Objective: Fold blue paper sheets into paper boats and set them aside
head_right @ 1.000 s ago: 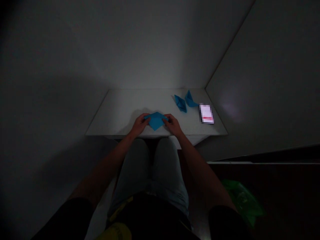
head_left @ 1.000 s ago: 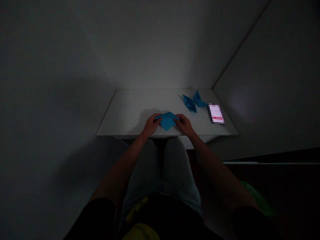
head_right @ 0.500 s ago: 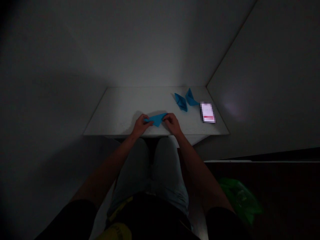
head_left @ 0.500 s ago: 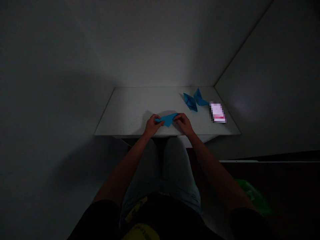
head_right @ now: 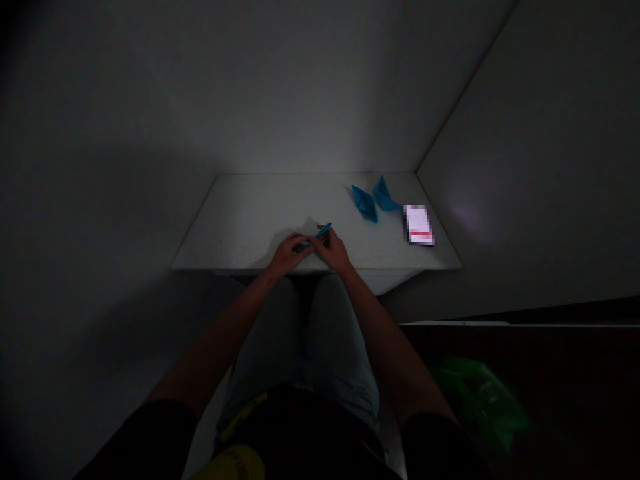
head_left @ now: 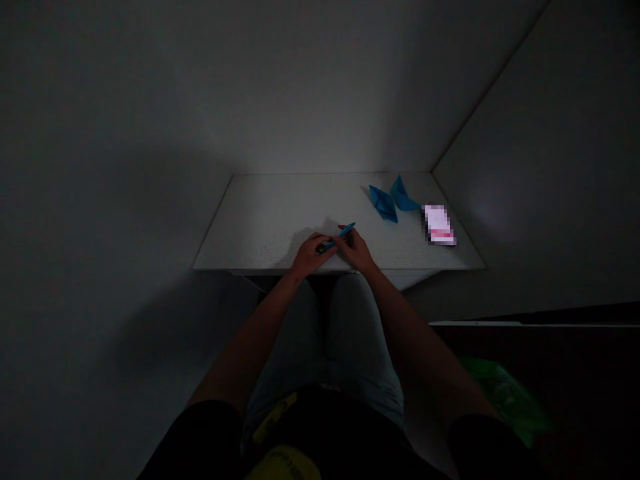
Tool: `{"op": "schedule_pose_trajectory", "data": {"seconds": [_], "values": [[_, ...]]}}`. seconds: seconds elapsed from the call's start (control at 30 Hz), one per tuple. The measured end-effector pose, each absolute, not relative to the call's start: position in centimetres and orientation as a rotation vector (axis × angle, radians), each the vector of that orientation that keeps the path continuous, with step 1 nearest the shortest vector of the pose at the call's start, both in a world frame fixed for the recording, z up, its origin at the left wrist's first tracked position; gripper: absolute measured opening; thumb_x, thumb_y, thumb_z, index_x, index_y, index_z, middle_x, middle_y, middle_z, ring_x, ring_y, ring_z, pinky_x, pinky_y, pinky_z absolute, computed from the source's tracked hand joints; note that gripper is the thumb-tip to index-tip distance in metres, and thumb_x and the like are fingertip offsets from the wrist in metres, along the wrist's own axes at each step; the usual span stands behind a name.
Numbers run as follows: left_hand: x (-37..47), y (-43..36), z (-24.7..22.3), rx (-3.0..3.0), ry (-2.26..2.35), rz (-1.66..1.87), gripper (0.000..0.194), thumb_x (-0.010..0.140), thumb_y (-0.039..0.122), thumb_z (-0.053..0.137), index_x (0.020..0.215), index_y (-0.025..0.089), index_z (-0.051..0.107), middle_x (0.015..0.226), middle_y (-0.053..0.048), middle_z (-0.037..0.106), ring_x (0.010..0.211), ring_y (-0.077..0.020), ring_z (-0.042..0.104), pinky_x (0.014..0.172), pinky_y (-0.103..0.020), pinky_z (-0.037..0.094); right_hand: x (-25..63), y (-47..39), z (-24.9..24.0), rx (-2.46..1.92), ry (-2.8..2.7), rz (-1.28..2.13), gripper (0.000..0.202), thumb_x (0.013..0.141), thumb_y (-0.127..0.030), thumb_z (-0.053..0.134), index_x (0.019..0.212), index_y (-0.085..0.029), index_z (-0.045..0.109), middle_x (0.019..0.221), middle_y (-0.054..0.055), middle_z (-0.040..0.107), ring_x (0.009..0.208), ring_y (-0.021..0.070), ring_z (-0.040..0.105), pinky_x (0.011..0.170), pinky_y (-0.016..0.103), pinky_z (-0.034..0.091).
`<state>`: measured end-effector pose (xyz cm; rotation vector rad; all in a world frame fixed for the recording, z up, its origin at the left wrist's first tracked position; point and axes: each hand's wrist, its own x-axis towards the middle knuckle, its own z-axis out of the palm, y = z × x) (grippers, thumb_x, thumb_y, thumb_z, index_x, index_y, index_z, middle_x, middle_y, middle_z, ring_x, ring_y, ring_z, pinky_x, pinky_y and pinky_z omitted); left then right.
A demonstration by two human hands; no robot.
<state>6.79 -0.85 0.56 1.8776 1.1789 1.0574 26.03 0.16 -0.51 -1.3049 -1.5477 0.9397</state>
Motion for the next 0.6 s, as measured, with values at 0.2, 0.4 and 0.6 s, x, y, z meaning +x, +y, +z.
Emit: {"op": "schedule_pose_trajectory", "data": {"seconds": [0.2,0.4,0.6], "values": [[6.39,-0.76,0.37,1.703,1.199,1.053,0.039,0.093,0.043,0.077,0.124,0.02,0.075,0.122,-0.009,0.077,0.087,-0.017,0.074,0.082,-0.031,0.061,26.66,0.26,-0.69,-1.214,-1.571,1.021,0.079,0.09,-0.073,0.069,0.148,-0.021,0.058,0.102,0.006,0.075,0.089,0.0244,0.069,0.086,0.041,0.057],[6.0,-0.66,0.39,1.577,1.151,1.041,0.049,0.089,0.045,0.081,0.129,0.019,0.073,0.126,-0.011,0.077,0.093,-0.0196,0.077,0.086,-0.033,0.062,26.87,0.44,-1.2,-1.173,-1.568,1.043,0.081,0.09,-0.072,0.07,0.151,-0.022,0.055,0.102,0.006,0.073,0.089,0.024,0.068,0.086,0.04,0.057],[5.91,-0.43,0.36,1.521,1.117,1.054,0.045,0.095,0.048,0.074,0.13,0.019,0.074,0.132,-0.012,0.076,0.099,-0.0212,0.078,0.091,-0.034,0.062,26.89,0.52,-1.39,-1.151,-1.578,1.041,0.08,0.087,-0.07,0.074,0.149,-0.023,0.056,0.096,0.003,0.072,0.087,0.0234,0.068,0.082,0.038,0.058]]}}
